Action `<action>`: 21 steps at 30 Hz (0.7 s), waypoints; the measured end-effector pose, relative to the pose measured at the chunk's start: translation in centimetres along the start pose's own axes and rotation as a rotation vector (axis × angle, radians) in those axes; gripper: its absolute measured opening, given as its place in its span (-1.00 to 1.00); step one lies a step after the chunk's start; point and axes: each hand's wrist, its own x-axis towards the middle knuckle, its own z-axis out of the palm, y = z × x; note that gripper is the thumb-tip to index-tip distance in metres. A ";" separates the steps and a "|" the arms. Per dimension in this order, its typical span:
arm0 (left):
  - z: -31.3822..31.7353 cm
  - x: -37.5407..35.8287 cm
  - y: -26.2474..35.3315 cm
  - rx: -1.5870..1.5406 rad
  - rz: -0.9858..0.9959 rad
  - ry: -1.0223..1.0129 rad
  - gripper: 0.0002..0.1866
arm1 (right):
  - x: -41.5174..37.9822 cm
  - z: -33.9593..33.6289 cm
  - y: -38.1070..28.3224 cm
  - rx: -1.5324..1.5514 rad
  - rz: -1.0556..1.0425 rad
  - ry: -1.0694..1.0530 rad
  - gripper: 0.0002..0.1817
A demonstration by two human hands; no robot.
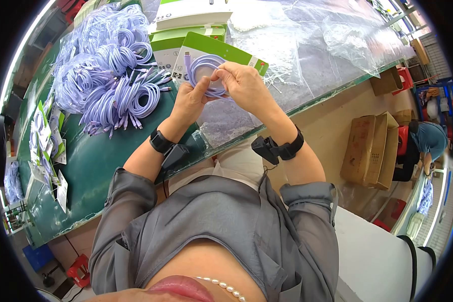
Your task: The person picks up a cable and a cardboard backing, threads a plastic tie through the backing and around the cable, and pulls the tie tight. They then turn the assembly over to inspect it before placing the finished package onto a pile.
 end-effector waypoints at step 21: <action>0.7 0.1 0.3 -0.080 0.065 0.031 -0.55 | -0.3 -0.9 -0.2 -0.057 -0.159 0.251 -0.86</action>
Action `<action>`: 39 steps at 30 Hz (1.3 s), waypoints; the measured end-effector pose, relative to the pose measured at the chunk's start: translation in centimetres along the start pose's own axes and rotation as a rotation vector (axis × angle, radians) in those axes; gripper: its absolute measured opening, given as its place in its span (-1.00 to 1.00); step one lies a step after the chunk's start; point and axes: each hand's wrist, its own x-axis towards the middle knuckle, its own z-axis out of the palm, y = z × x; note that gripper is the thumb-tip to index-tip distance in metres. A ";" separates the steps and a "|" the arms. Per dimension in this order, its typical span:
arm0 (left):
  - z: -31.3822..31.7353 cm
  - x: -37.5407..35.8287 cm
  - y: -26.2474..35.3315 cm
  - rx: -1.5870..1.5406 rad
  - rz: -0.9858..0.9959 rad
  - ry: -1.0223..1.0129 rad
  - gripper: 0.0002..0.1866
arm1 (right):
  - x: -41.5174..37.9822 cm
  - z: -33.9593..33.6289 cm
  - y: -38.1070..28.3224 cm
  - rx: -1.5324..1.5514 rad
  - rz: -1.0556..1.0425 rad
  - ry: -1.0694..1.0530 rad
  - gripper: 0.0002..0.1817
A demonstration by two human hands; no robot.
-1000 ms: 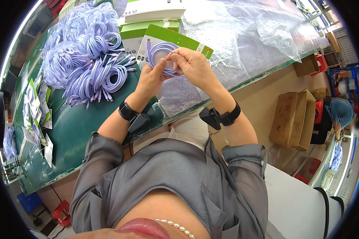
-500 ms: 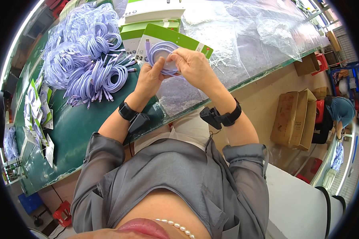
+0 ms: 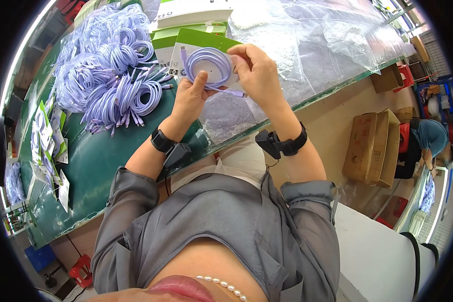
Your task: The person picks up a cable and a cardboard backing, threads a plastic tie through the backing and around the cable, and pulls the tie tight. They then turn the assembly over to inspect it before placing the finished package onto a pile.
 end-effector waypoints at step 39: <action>0.1 -1.4 -2.3 0.292 -0.149 -0.029 -0.69 | 5.9 -1.0 1.3 -0.243 -0.542 -0.445 -0.89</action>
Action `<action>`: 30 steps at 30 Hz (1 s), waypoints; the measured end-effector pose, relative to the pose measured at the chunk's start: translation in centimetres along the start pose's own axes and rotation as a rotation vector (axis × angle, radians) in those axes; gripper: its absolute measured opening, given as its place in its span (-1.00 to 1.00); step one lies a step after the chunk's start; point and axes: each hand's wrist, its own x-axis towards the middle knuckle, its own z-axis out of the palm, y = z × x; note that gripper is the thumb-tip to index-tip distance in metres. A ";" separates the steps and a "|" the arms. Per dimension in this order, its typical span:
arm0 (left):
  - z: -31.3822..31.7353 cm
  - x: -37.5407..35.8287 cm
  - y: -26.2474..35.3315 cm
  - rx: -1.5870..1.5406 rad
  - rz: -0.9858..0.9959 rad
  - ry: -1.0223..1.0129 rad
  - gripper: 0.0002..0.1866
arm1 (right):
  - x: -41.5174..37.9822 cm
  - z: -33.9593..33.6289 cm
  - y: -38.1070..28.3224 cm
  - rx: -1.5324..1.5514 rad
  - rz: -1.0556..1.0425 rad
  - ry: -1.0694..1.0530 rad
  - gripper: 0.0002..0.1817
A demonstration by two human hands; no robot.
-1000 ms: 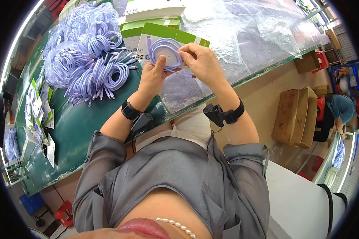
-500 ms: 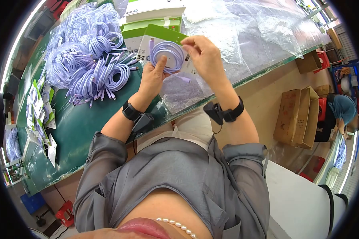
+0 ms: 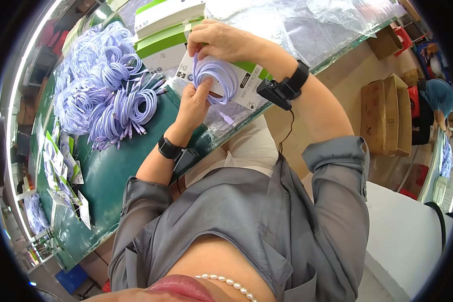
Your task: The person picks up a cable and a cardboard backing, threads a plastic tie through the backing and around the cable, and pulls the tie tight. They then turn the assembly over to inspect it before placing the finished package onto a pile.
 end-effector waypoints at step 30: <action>-0.9 0.5 -0.3 -0.082 0.002 0.090 -0.64 | -5.3 2.4 -1.6 0.683 0.690 -0.081 -0.80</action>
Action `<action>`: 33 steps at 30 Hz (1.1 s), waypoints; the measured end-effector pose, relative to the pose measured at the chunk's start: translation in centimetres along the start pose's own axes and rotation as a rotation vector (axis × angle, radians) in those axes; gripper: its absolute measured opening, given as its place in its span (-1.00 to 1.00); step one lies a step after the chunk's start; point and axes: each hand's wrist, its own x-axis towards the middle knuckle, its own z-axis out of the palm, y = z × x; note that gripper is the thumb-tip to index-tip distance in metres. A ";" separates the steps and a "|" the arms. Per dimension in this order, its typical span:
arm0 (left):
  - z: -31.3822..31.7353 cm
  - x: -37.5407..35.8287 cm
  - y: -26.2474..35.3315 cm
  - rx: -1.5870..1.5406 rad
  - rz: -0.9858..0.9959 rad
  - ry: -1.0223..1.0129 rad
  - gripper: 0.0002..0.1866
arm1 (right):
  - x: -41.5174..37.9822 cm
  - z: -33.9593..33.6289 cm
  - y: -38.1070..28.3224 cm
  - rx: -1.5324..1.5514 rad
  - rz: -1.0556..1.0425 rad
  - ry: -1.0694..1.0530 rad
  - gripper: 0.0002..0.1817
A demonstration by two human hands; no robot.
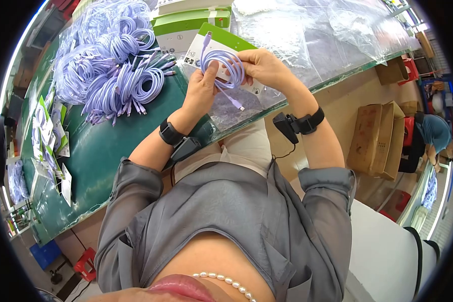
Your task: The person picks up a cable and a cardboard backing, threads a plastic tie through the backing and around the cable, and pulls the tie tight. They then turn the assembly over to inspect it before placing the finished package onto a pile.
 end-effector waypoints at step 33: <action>1.1 -0.7 0.2 0.390 0.048 -0.018 -0.70 | 0.8 1.5 1.7 0.592 0.083 0.057 -0.78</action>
